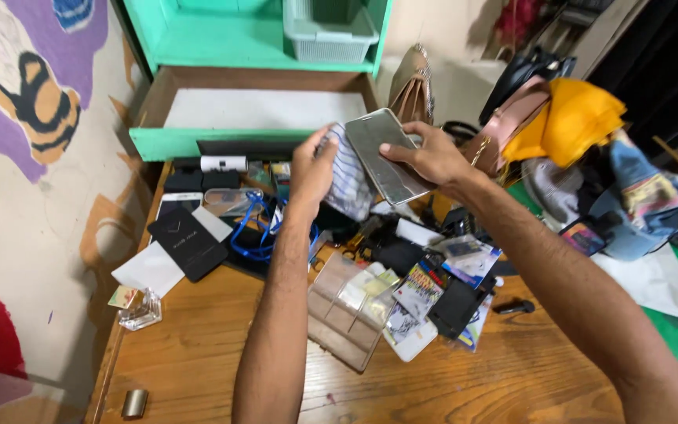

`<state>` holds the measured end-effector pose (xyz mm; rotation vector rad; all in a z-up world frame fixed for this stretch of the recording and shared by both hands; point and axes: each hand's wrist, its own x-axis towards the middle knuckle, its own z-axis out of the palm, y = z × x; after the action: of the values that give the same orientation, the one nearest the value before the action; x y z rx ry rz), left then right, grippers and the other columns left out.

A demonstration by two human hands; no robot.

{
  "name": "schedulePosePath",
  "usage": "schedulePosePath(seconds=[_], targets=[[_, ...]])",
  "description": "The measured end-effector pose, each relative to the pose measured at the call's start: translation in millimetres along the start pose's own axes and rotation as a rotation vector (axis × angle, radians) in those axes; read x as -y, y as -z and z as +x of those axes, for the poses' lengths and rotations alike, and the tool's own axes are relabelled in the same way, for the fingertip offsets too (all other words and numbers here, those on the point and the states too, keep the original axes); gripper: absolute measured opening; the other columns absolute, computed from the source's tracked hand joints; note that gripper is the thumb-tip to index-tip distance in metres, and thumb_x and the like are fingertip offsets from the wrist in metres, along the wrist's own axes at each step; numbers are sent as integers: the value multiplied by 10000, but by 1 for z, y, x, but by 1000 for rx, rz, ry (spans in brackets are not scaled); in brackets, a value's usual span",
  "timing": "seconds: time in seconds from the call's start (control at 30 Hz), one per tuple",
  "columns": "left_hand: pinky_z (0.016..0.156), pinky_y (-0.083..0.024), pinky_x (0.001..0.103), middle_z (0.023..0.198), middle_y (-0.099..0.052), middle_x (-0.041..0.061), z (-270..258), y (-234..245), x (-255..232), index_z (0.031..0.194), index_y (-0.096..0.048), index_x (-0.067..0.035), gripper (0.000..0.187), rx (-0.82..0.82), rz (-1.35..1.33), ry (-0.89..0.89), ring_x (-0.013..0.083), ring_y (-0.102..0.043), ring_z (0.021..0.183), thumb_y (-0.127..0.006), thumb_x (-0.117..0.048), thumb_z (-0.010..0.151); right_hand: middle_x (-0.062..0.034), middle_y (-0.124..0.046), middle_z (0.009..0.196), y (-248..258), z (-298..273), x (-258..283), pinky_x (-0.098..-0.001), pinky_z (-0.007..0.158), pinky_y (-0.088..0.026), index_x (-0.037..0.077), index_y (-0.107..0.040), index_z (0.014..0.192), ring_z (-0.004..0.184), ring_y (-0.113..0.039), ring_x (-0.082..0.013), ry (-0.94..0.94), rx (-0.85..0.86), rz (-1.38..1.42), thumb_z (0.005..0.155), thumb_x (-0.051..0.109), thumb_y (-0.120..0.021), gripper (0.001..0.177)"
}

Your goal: The person wipes two smartphones with a striped cloth, cleaning both the front and back surfaces. After cleaning, one phone is placed into a white basket on a shelf.

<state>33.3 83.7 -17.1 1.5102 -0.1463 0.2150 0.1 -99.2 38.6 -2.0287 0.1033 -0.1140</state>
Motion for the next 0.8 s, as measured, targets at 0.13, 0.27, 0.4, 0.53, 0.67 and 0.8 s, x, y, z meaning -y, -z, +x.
schedulePosePath(seconds=[0.13, 0.27, 0.4, 0.53, 0.67, 0.8], targets=[[979, -515, 407, 1228, -704, 208, -16, -20, -13, 1293, -695, -56, 418, 68, -17, -73, 273, -650, 1129, -654, -245, 922, -195, -681, 857, 24, 23, -25, -447, 662, -555, 102, -625, 1370, 760, -667, -249, 24, -20, -27, 774, 489, -897, 761], [987, -529, 406, 1193, -744, 76, -16, -30, 15, 1236, -742, -272, 367, 103, 278, 6, 292, -663, 1184, -694, -389, 892, -188, -625, 978, 34, 12, -36, -296, 777, -611, 7, -632, 1266, 909, -646, -224, -107, 3, 518, 814, 116, -813, 498], [1024, -521, 419, 1190, -747, 44, 7, -32, 64, 1205, -747, -289, 340, 151, 515, 38, 295, -662, 1184, -681, -413, 895, -205, -586, 967, 31, 42, -78, -332, 696, -614, -48, -518, 1406, 886, -671, -216, -95, 99, 465, 854, 112, -774, 629], [1052, -509, 463, 1215, -734, 107, -16, -41, 17, 1243, -730, -231, 423, 156, 590, 1, 343, -654, 1196, -570, -509, 967, -191, -624, 998, 30, 11, -52, -292, 763, -612, -50, -590, 1316, 889, -650, -198, -103, 98, 500, 840, 88, -769, 526], [1020, -508, 514, 1134, -740, 199, -33, -53, -41, 1069, -754, -79, 556, 224, 609, 45, 428, -644, 1168, -524, -561, 915, -169, -653, 842, 31, 32, -64, -324, 491, -609, -11, -614, 1275, 674, -670, -229, -56, 90, 524, 860, 135, -784, 472], [909, -542, 493, 928, -769, 188, -9, -65, -48, 802, -735, -94, 447, 264, 645, 71, 436, -698, 1054, -603, -518, 847, -162, -653, 822, 35, 48, -63, -279, 333, -543, 19, -572, 1302, 565, -671, -230, -27, 119, 481, 903, 187, -751, 468]])
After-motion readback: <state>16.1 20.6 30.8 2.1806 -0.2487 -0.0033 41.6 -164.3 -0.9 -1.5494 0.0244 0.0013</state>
